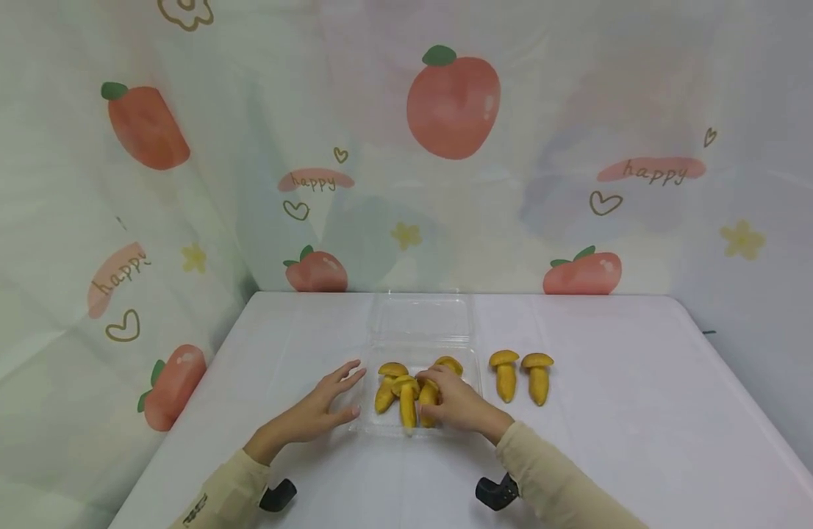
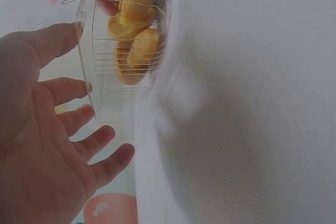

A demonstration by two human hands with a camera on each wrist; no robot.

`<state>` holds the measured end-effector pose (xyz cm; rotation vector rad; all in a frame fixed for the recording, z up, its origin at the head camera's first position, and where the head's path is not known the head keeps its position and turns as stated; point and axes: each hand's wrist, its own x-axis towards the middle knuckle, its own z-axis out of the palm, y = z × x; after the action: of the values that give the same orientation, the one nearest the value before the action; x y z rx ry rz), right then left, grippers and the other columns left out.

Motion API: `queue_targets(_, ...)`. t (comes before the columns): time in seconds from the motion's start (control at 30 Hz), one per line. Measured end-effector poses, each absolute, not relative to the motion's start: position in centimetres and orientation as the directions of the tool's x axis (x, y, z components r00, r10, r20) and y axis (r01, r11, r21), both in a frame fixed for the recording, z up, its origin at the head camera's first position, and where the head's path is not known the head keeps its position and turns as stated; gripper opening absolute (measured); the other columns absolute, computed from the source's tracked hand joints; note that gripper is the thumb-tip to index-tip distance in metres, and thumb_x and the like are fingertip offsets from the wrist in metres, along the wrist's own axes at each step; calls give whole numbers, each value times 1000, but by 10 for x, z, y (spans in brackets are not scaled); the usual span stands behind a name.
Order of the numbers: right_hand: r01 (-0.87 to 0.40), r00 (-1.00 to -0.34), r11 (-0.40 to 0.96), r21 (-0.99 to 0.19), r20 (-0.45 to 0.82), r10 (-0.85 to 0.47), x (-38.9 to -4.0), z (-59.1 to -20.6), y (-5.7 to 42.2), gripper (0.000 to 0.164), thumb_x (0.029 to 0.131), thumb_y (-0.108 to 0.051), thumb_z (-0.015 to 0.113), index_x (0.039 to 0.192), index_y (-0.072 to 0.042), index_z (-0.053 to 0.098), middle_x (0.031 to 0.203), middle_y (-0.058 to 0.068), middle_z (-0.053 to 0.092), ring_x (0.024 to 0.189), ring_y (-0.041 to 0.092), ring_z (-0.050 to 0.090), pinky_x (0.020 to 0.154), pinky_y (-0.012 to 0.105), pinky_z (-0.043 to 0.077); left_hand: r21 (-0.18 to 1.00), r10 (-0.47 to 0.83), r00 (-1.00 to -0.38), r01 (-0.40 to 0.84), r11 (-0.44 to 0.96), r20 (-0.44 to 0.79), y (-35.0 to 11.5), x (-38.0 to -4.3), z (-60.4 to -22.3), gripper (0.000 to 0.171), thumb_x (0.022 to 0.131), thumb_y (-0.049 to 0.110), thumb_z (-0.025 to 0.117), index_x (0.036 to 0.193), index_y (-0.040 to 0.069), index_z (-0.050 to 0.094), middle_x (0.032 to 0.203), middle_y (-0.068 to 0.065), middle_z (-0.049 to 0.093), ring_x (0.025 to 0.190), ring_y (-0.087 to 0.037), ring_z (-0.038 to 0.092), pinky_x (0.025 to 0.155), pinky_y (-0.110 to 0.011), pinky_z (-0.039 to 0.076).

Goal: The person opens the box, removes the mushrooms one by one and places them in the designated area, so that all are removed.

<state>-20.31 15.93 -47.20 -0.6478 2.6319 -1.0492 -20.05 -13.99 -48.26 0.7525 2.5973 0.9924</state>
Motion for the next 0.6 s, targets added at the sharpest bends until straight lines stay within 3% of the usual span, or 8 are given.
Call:
queue_targets(0.13, -305, -887, 645, -701, -37, -460, -202, -474, 158, 47, 90, -21, 78, 130, -3, 61, 135, 20, 56, 113, 28, 58, 95, 44, 53, 684, 555, -830, 371, 628, -59, -140, -200, -484, 67, 102, 28, 60, 159, 9, 31, 170, -14, 16, 155, -42, 19, 119, -68, 26)
queue_targets(0.23, -323, -886, 620, -715, -2, -464, -202, -475, 159, 42, 89, -19, 78, 125, -4, 63, 128, 16, 59, 101, 23, 55, 81, 30, 49, 682, 558, -828, 376, 627, -57, -140, -199, -485, 68, 102, 28, 60, 159, 9, 31, 170, -15, 16, 155, -43, 19, 119, -68, 26)
queue_targets(0.5, -310, -907, 577, -755, 53, -418, -205, -472, 162, 47, 86, -18, 81, 126, -4, 60, 130, 17, 58, 104, 23, 56, 81, 29, 53, 675, 561, -826, 389, 627, -45, -141, -200, -485, 68, 101, 28, 61, 159, 9, 31, 170, -16, 17, 154, -44, 20, 118, -68, 27)
queue_targets(0.6, -271, -914, 560, -783, 28, -404, -207, -471, 163, 51, 86, -18, 81, 128, -4, 55, 128, 18, 57, 94, 21, 56, 72, 23, 50, 674, 563, -825, 393, 626, -41, -141, -201, -484, 68, 101, 27, 61, 159, 9, 31, 170, -16, 16, 154, -44, 20, 118, -69, 27)
